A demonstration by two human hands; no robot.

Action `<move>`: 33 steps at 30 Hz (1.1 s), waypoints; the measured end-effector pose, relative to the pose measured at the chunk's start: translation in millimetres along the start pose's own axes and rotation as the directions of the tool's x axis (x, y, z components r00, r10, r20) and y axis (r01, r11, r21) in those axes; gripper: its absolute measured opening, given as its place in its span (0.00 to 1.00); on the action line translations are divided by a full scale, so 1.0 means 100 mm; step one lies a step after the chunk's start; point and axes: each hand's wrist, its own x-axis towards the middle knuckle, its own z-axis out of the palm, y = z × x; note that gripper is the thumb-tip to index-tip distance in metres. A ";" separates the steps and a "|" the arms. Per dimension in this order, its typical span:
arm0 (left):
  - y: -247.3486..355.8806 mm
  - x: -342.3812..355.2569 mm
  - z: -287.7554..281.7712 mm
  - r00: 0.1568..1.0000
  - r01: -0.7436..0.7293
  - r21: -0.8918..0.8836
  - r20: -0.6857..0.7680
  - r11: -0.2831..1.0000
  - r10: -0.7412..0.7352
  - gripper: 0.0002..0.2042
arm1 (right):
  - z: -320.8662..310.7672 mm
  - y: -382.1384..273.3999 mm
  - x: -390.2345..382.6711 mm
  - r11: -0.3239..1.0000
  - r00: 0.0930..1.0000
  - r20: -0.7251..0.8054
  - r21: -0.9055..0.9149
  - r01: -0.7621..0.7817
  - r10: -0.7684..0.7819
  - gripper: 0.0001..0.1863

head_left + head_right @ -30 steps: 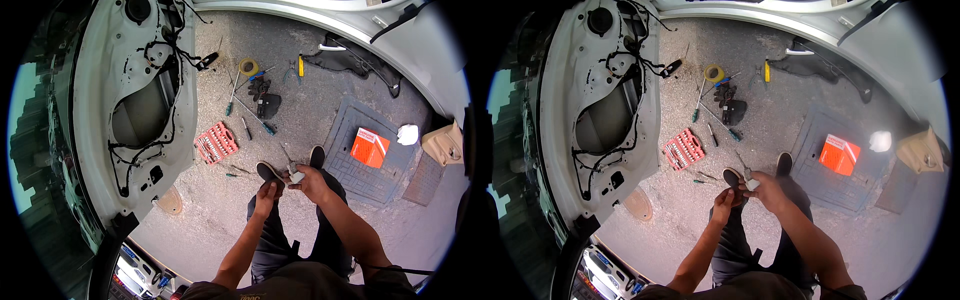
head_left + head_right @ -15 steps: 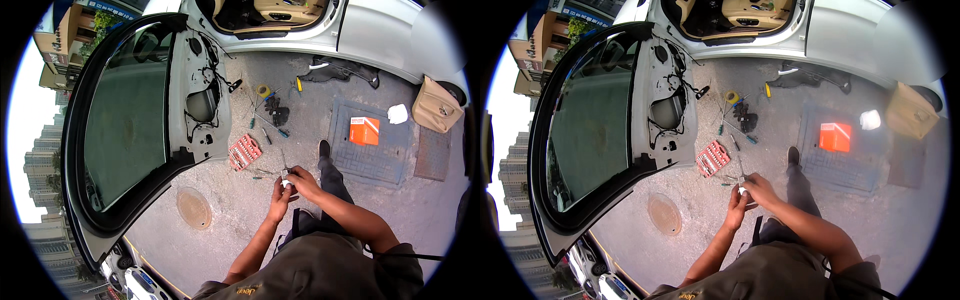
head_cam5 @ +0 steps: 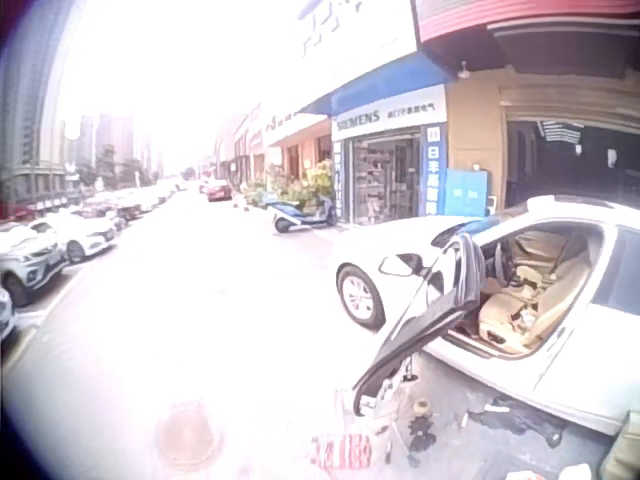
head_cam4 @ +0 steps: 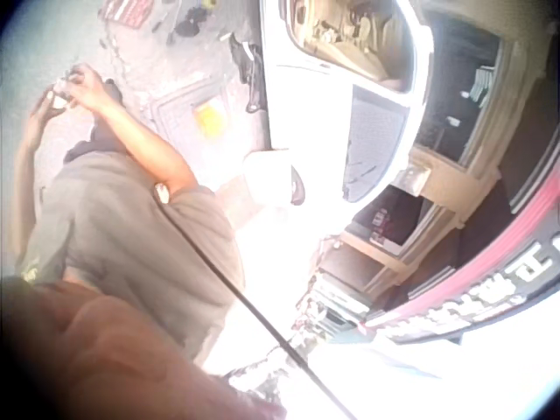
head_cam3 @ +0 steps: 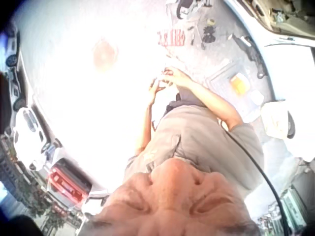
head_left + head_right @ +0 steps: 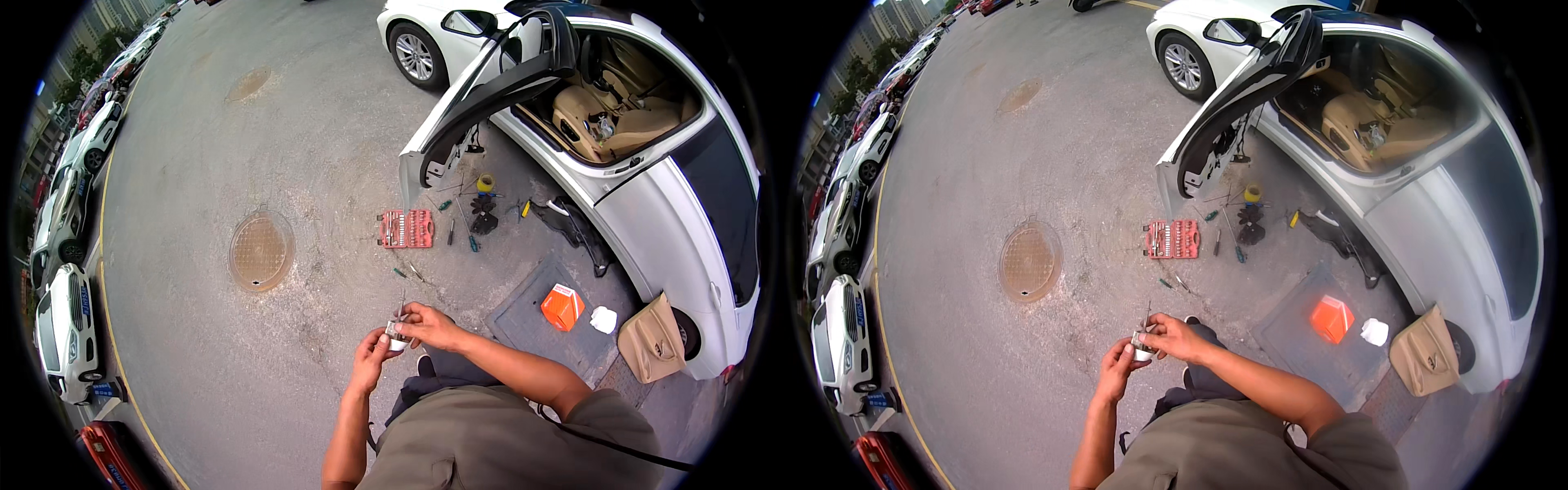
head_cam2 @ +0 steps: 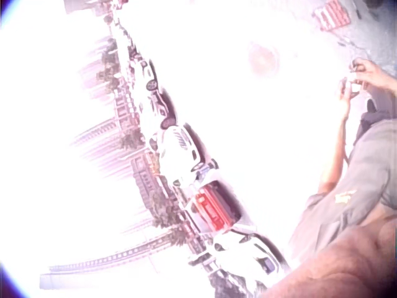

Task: The person kneels beside a white car with the door open and applies lubricant to a removed door lock mechanism. They then insert the mechanism into the door handle cavity and use a screwdriver to secure it in place.

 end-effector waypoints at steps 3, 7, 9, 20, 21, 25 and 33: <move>0.28 0.04 -0.30 0.997 0.021 0.048 0.078 0.999 -0.025 0.20 | 0.10 -0.17 0.27 0.999 0.991 0.133 -0.017 -0.031 0.033 0.21; 0.59 0.36 -0.57 0.983 -0.184 0.249 0.041 0.951 0.180 0.27 | 0.23 -0.26 0.85 0.992 0.998 0.013 0.105 -0.065 0.064 0.18; 0.92 0.53 -0.70 0.960 -0.253 0.600 0.055 0.759 0.276 0.36 | 0.29 -0.25 1.21 0.975 0.989 -0.074 0.195 -0.109 0.126 0.16; 1.79 2.12 -1.52 0.955 -0.286 0.663 0.136 0.692 0.265 0.23 | 0.20 -1.10 2.32 0.978 0.963 -0.209 0.154 -0.138 0.168 0.20; 1.82 2.29 -1.57 0.973 -0.224 0.618 0.101 0.753 0.207 0.22 | 0.03 -1.21 2.26 0.987 0.958 -0.244 0.100 -0.129 0.150 0.20; 2.46 3.08 -1.47 0.940 0.199 0.108 0.260 0.974 -0.221 0.21 | -0.83 -1.41 1.68 0.992 0.652 -0.751 0.122 -0.016 0.103 0.19; 2.70 4.69 -1.27 0.791 0.185 0.254 0.534 0.949 -0.297 0.22 | -1.48 -2.47 -0.45 0.652 -0.461 -0.857 -0.488 0.580 -0.231 0.23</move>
